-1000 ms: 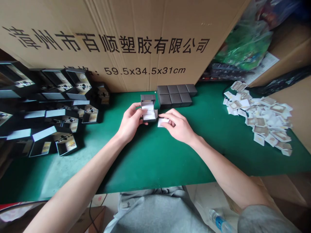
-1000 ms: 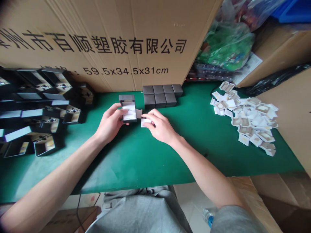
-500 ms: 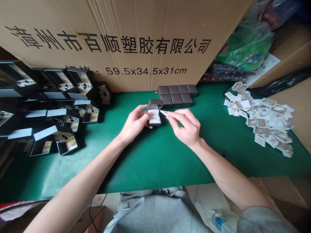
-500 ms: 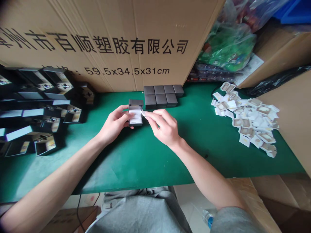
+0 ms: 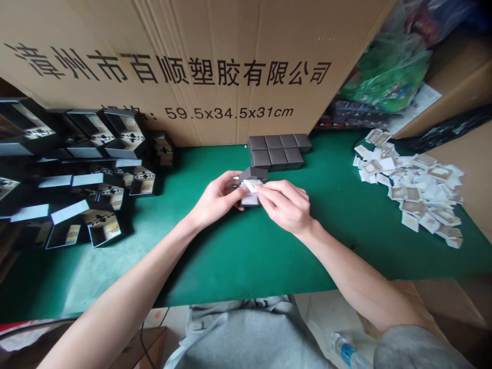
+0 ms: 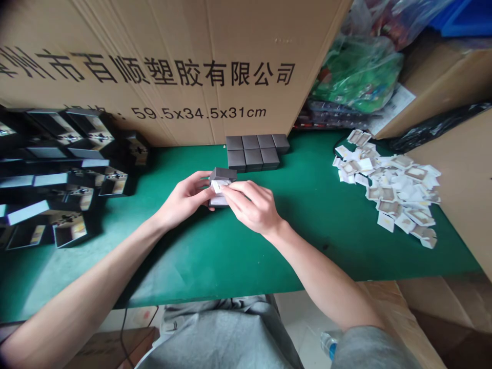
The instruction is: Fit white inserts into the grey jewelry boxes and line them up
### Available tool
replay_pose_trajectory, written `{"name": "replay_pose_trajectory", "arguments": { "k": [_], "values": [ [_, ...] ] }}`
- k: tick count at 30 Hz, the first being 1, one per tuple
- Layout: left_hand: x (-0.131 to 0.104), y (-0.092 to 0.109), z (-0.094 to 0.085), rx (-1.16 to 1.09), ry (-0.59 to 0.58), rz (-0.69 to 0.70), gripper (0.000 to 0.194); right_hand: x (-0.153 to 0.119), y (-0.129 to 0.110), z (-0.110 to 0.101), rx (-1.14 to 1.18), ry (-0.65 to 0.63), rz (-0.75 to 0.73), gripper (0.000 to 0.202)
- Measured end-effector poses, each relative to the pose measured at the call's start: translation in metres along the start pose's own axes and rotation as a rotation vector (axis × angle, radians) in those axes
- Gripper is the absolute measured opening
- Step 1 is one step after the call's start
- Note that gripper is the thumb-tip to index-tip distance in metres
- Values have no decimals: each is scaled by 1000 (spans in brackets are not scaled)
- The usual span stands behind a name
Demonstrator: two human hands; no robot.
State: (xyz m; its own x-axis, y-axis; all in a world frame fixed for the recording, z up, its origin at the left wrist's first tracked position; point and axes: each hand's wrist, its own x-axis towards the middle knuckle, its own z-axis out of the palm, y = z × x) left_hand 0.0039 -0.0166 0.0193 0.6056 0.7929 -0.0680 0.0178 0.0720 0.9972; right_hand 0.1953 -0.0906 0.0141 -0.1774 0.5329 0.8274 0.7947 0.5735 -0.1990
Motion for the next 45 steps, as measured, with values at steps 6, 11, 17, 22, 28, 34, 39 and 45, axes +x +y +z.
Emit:
{"name": "replay_pose_trajectory", "arguments": {
  "k": [6,11,17,22,28,34,39,45],
  "values": [
    [-1,-1,0,-27,-16,15,49,-1,0,3,-59,-12,32,21],
    [-2,2,1,-26,-12,6,47,-3,1,4,-22,-11,47,27],
    [-1,1,1,-53,-17,17,46,-6,1,5,4,-82,121,26],
    [-2,6,3,-27,-19,14,46,-6,1,4,13,-39,148,18],
    [-2,7,4,-32,-25,17,48,-8,3,5,69,-133,158,22],
    [-3,5,2,-22,-38,32,42,-5,1,3,14,-95,110,22],
    [-4,4,1,-21,-109,34,41,-3,-1,2,-14,-40,66,22],
    [-5,4,0,-2,-117,64,36,1,-6,1,21,40,19,19]
  ]
}}
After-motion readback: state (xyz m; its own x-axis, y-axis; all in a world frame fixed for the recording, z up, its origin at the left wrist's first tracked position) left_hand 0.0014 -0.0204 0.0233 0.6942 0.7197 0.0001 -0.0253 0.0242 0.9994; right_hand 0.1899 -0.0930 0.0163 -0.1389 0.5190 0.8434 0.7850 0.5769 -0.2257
